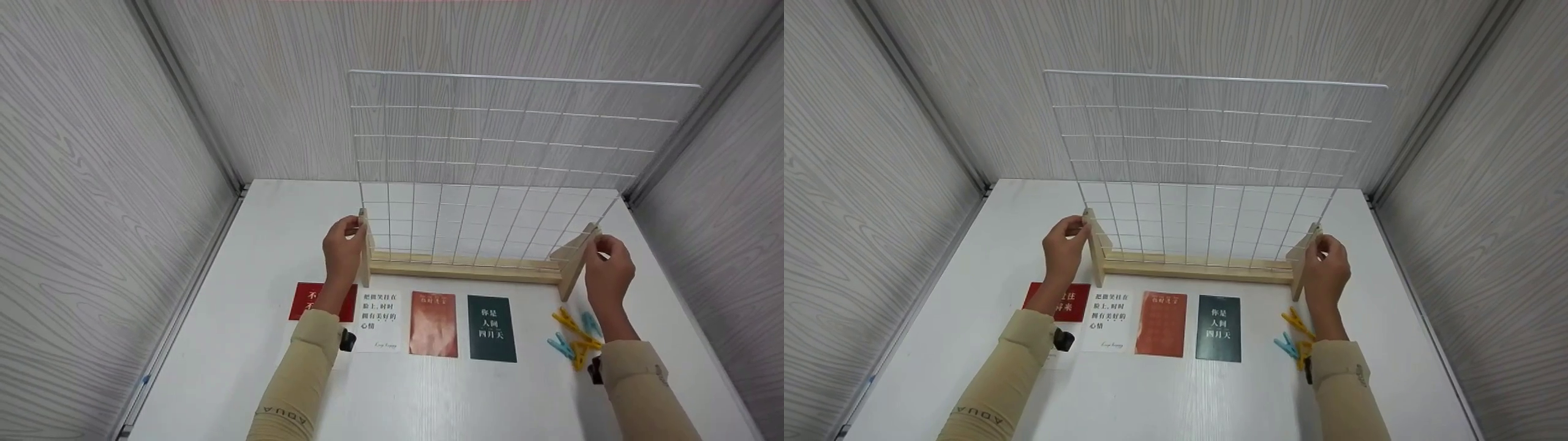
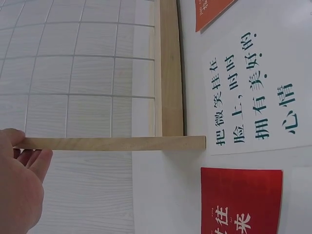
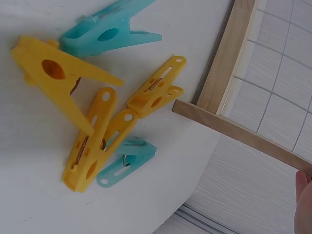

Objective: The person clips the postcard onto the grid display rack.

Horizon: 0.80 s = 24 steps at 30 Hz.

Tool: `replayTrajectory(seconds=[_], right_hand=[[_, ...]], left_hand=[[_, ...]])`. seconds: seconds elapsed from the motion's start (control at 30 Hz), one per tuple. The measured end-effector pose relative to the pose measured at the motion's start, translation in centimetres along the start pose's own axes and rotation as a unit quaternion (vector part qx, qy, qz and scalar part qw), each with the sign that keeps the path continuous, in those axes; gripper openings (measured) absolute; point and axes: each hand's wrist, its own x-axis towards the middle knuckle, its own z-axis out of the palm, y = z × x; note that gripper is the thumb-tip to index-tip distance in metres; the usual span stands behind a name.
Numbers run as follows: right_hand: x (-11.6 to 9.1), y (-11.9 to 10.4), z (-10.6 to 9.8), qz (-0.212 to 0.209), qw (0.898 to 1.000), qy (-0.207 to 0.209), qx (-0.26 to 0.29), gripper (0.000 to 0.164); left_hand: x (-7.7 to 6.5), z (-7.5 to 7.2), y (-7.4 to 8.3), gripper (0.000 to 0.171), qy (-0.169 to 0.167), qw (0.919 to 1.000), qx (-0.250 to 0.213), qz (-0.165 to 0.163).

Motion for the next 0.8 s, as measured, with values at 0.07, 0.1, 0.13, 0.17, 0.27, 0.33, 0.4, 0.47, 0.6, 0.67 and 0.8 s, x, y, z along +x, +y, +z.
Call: replayTrajectory(seconds=[0.07, 0.1, 0.13, 0.17, 0.27, 0.33, 0.4, 0.47, 0.6, 0.67, 0.8], right_hand=[[-0.1, -0.1, 0.0, 0.005, 1.000, -0.005, -0.001, 0.040], [-0.1, -0.1, 0.0, 0.007, 1.000, -0.007, -0.001, 0.040], [-0.1, -0.2, 0.0, 0.009, 1.000, -0.009, 0.000, 0.040], [-0.1, -0.2, 0.0, 0.009, 1.000, -0.010, 0.000, 0.040], [-0.1, -0.1, 0.0, 0.003, 1.000, -0.009, 0.000, 0.039], [-0.1, 0.0, 0.0, 0.003, 1.000, -0.010, 0.001, 0.040], [-0.1, 0.1, 0.0, 0.002, 1.000, -0.010, 0.003, 0.041], [-0.1, 0.2, -0.1, 0.000, 1.000, -0.011, 0.007, 0.041], [-0.1, 0.5, -0.1, -0.007, 1.000, -0.014, 0.017, 0.043], [-0.2, 0.6, -0.2, -0.010, 1.000, -0.020, 0.018, 0.044], [-0.7, 0.9, -0.6, 0.005, 0.999, -0.034, 0.005, 0.050]], left_hand=[[0.0, 0.0, -0.1, 0.024, 0.003, 1.0000, 0.001, 0.004], [0.0, 0.0, -0.1, 0.024, 0.005, 1.0000, 0.001, 0.006], [0.1, 0.0, -0.2, 0.024, 0.005, 1.0000, -0.001, 0.007], [0.1, 0.0, -0.2, 0.023, 0.006, 1.0000, -0.003, 0.008], [0.1, 0.0, -0.3, 0.023, 0.003, 1.0000, -0.005, 0.007], [0.1, 0.0, -0.3, 0.023, 0.000, 1.0000, -0.006, 0.006], [0.1, 0.0, -0.3, 0.023, -0.003, 1.0000, -0.006, 0.006], [0.1, -0.1, -0.3, 0.024, -0.007, 0.9999, -0.010, 0.004], [0.0, -0.3, -0.3, 0.028, -0.017, 0.9997, -0.019, -0.007], [-0.1, -0.4, -0.2, 0.030, -0.022, 0.9994, -0.022, -0.015], [-0.4, -0.7, 0.0, 0.031, -0.024, 0.9992, -0.021, -0.023]])
